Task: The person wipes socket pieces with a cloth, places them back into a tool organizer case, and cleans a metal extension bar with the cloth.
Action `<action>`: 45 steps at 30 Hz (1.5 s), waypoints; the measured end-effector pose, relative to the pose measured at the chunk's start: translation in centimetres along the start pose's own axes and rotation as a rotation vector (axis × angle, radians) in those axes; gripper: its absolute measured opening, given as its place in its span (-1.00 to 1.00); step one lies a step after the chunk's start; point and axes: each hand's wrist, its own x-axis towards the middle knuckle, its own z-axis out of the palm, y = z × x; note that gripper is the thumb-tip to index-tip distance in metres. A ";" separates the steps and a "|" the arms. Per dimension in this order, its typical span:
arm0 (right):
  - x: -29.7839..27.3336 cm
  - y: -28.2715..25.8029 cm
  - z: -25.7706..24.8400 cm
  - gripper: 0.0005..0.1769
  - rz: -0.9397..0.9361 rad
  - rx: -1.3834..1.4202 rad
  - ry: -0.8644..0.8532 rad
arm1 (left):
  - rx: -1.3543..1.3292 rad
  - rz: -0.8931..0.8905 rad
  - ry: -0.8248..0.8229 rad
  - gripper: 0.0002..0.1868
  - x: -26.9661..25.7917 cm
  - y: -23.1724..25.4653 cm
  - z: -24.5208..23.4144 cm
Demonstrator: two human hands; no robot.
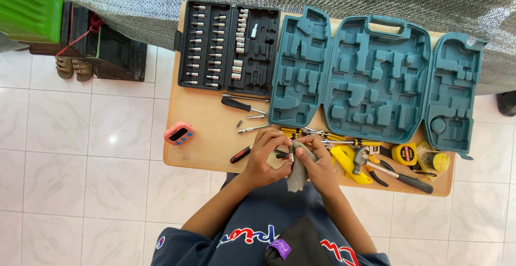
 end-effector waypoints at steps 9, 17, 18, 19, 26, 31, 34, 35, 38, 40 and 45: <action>-0.1 -2.3 -3.7 -0.67 -0.202 -0.224 -0.126 | 0.108 0.059 0.109 -0.55 0.0 1.3 3.8; -0.1 -3.5 -5.6 -0.69 -0.261 -0.283 -0.191 | 0.204 0.064 0.159 -0.56 -0.2 2.9 5.9; -0.2 -3.8 -5.9 -0.70 -0.319 -0.354 -0.179 | 0.207 0.064 0.168 -0.56 -0.3 3.1 6.2; -0.3 -4.1 -6.1 -0.70 -0.322 -0.357 -0.186 | 0.205 0.068 0.176 -0.56 -0.3 3.2 6.5; -0.7 -5.1 -9.4 -0.74 -0.243 -0.480 -0.104 | 0.205 0.095 0.203 -0.54 0.2 4.1 10.0; -1.1 -5.4 -11.3 -0.76 -0.515 -0.457 -0.263 | 0.075 -0.060 0.298 -0.53 1.4 3.8 10.4; -1.2 -5.7 -11.8 -0.77 -0.527 -0.469 -0.302 | -0.035 -0.143 0.326 -0.55 1.6 3.6 10.7; -1.4 -5.9 -12.0 -0.76 -0.507 -0.388 -0.246 | -0.121 -0.164 0.311 -0.55 1.7 3.5 10.8; -1.3 -6.3 -12.2 -0.72 -0.491 -0.201 -0.146 | -0.267 -0.202 0.190 -0.52 1.3 3.2 11.5; -1.1 -6.6 -12.0 -0.69 -0.494 -0.090 -0.101 | -0.231 -0.154 0.166 -0.50 1.1 2.9 12.3; -1.2 -8.1 -12.0 -0.81 -0.551 -0.404 -0.286 | -0.523 -0.228 0.154 -0.53 1.1 2.2 12.3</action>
